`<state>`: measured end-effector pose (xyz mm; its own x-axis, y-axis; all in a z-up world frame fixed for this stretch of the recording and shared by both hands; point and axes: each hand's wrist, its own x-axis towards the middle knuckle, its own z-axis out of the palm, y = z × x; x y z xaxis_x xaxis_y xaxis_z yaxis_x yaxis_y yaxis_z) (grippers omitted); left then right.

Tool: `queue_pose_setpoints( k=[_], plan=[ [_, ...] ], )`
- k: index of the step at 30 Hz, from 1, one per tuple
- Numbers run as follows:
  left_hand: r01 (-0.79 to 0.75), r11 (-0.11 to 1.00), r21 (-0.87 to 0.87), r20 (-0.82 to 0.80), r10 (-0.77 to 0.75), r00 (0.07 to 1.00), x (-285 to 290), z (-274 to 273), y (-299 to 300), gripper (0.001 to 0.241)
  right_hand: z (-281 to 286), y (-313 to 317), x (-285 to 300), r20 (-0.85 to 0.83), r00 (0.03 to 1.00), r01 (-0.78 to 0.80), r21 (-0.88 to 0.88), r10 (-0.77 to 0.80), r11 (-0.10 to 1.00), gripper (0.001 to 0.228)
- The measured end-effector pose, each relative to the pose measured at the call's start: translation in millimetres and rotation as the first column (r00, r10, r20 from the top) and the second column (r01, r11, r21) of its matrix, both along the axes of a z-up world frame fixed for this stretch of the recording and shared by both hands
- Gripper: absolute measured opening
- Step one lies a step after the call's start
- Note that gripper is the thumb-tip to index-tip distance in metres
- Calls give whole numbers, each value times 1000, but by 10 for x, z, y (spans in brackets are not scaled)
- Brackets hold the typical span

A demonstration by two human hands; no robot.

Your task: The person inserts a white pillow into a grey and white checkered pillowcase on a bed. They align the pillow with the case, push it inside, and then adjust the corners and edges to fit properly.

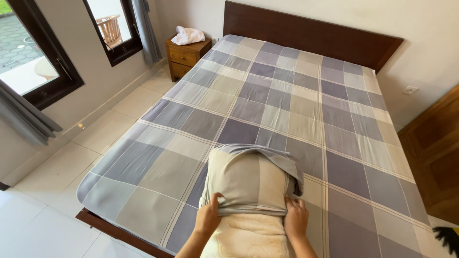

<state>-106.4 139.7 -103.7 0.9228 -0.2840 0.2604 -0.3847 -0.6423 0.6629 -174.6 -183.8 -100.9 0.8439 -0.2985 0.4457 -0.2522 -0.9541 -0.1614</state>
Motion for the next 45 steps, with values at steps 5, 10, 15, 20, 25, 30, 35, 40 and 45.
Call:
queue_pose_setpoints(
  k=[5,10,15,20,25,30,35,40,45],
  plan=[
    [-89,996,1,21,89,996,228,-70,46,62,256,193,-237,-15,991,-129,41,129,991,58],
    [-202,979,-4,38,202,979,345,-37,96,69,464,393,-472,-5,976,-213,136,216,967,58],
    [-240,966,-96,74,247,966,367,68,100,68,387,301,-624,57,963,-269,151,263,951,59],
    [-353,912,-207,204,393,896,423,302,176,50,343,210,-676,96,964,-261,199,246,945,56],
    [-378,921,-92,89,385,919,517,-264,292,57,442,298,-643,139,961,-262,199,237,944,49],
    [-337,941,-14,-49,336,940,295,-392,380,65,584,364,-506,230,947,-271,190,225,944,50],
    [-301,953,20,-76,302,950,143,-605,473,72,556,313,-209,214,948,-271,157,235,950,56],
    [-335,941,59,-144,340,930,240,-886,506,72,744,609,-70,350,857,-428,73,379,901,54],
    [-329,938,110,-318,347,883,280,-787,506,71,577,635,-19,345,906,-324,190,246,927,57]
  ],
)
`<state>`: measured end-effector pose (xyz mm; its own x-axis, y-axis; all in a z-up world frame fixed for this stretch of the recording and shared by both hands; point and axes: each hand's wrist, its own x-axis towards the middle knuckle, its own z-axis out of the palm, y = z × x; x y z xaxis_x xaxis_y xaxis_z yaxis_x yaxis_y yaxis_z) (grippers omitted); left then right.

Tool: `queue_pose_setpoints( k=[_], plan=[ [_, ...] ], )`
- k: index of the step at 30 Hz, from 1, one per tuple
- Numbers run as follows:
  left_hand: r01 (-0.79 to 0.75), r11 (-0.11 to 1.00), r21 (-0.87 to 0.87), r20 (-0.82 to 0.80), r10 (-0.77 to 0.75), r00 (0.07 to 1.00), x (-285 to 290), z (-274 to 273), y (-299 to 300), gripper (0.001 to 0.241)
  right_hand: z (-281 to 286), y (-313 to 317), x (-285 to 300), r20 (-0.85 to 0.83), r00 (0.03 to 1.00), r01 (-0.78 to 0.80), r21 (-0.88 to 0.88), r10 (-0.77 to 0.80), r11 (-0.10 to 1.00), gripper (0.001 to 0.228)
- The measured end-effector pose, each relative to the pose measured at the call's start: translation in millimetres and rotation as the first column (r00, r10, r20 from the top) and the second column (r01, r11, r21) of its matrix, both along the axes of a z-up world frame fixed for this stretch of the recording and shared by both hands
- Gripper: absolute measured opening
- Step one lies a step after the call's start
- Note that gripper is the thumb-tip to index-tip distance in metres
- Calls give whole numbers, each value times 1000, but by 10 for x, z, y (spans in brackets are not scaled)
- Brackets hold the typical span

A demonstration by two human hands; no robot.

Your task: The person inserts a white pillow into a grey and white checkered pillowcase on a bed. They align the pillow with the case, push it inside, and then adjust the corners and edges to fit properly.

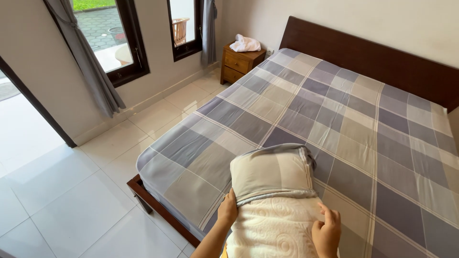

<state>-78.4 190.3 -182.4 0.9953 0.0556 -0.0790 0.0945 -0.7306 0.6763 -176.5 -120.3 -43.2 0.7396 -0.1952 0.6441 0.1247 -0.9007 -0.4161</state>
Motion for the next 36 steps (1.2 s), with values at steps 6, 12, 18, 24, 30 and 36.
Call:
queue_pose_setpoints(
  k=[6,12,18,24,30,36],
  plan=[
    [-4,1000,-16,102,6,995,60,-224,-41,73,-232,-122,89,-58,998,28,89,-22,996,55],
    [-20,998,-61,41,23,999,-5,-133,24,76,-751,-489,250,-208,963,188,49,-174,981,40],
    [-45,979,-198,6,47,999,39,-349,99,57,-1125,-1017,484,-628,747,415,182,-219,892,75],
    [-142,695,-705,-243,-48,969,358,-948,14,46,-878,-844,521,-780,625,492,357,-36,794,95],
    [-488,222,-844,-522,-134,842,423,-177,602,38,-471,10,429,-629,777,428,496,-27,756,79],
    [-387,99,-917,-367,171,914,449,89,1469,40,-67,1094,595,-474,876,322,709,86,627,65]
  ],
)
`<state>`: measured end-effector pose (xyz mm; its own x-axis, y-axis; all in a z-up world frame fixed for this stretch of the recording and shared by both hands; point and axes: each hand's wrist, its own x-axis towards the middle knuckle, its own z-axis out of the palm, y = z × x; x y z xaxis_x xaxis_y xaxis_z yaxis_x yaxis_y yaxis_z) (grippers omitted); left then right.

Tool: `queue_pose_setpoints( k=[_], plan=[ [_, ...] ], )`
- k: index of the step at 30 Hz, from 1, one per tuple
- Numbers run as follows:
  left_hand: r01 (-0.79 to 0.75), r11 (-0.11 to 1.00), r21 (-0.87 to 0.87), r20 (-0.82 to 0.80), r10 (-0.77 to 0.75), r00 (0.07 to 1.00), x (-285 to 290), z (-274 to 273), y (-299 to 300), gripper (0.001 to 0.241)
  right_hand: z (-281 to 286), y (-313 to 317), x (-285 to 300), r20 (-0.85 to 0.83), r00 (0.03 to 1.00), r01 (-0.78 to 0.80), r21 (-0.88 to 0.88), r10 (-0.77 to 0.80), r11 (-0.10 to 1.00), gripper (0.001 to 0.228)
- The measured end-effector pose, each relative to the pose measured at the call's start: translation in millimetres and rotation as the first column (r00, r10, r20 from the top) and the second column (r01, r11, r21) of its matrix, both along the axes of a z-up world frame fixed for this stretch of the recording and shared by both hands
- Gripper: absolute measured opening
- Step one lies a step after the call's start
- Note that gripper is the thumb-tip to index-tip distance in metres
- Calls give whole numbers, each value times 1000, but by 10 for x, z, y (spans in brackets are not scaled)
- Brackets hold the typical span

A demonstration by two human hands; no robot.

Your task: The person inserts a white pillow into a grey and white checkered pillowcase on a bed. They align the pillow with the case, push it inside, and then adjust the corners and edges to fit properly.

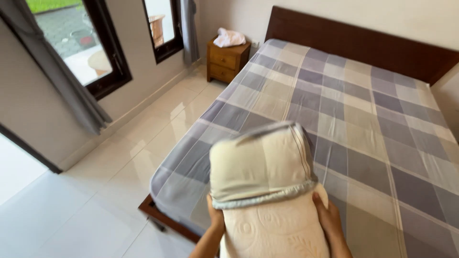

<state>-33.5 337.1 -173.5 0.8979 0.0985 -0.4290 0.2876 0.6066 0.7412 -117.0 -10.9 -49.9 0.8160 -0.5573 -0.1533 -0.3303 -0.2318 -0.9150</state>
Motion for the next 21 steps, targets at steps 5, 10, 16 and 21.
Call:
queue_pose_setpoints(
  k=[5,10,16,21],
  plan=[
    [-303,885,-354,106,360,927,-116,920,930,47,379,884,163,97,994,-55,110,44,992,60],
    [-277,873,401,571,-2,821,-349,2267,1665,67,61,1326,243,62,996,-80,256,67,963,58],
    [236,891,387,709,-451,541,421,2636,2499,77,-401,2170,470,95,993,-98,268,75,958,55],
    [103,797,595,716,-584,383,924,2808,3397,53,-1076,3423,716,151,983,-145,308,102,940,54]
  ],
)
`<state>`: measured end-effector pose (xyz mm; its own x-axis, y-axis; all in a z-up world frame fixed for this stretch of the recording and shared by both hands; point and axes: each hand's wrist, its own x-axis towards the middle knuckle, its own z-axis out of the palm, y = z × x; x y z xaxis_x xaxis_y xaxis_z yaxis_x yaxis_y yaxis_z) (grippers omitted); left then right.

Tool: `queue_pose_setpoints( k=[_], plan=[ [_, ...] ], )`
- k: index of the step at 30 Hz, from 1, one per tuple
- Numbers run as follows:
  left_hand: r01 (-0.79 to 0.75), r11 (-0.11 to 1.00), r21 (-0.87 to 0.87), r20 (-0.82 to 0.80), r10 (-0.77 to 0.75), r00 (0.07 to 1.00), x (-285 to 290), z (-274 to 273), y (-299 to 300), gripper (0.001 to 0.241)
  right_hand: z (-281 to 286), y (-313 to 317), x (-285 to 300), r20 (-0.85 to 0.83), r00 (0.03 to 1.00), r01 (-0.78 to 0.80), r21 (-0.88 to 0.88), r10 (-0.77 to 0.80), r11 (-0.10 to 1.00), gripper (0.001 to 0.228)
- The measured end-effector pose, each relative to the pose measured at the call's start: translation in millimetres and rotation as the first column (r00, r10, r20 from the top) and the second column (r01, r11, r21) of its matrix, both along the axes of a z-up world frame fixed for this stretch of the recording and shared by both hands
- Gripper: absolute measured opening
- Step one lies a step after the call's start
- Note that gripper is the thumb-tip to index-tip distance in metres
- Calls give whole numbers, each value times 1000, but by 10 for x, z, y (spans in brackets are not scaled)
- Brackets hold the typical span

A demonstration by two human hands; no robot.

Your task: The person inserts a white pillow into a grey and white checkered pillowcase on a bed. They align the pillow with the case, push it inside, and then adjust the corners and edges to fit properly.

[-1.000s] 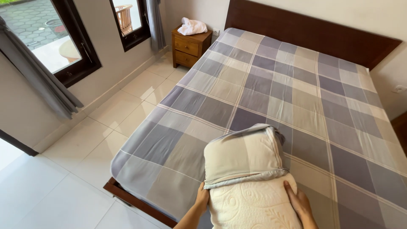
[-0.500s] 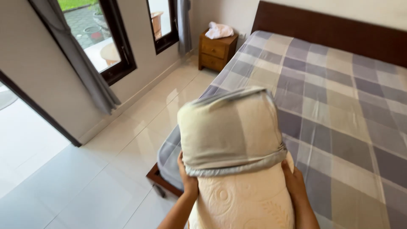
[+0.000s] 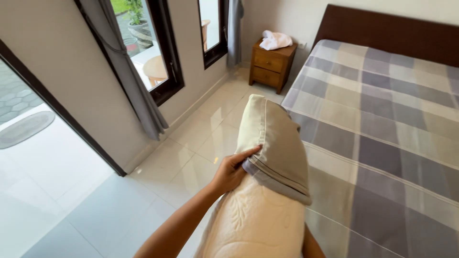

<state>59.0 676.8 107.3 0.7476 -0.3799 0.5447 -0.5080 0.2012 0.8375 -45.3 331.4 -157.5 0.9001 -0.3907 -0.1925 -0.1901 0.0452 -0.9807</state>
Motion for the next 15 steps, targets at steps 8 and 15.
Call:
queue_pose_setpoints(
  k=[8,15],
  plan=[
    [-443,882,-162,-64,439,896,629,-542,1404,45,-646,1976,60,25,995,-102,41,101,994,55],
    [-622,742,-252,-196,590,783,1103,-729,2435,39,-905,3265,901,56,977,-208,51,205,977,58]
  ],
)
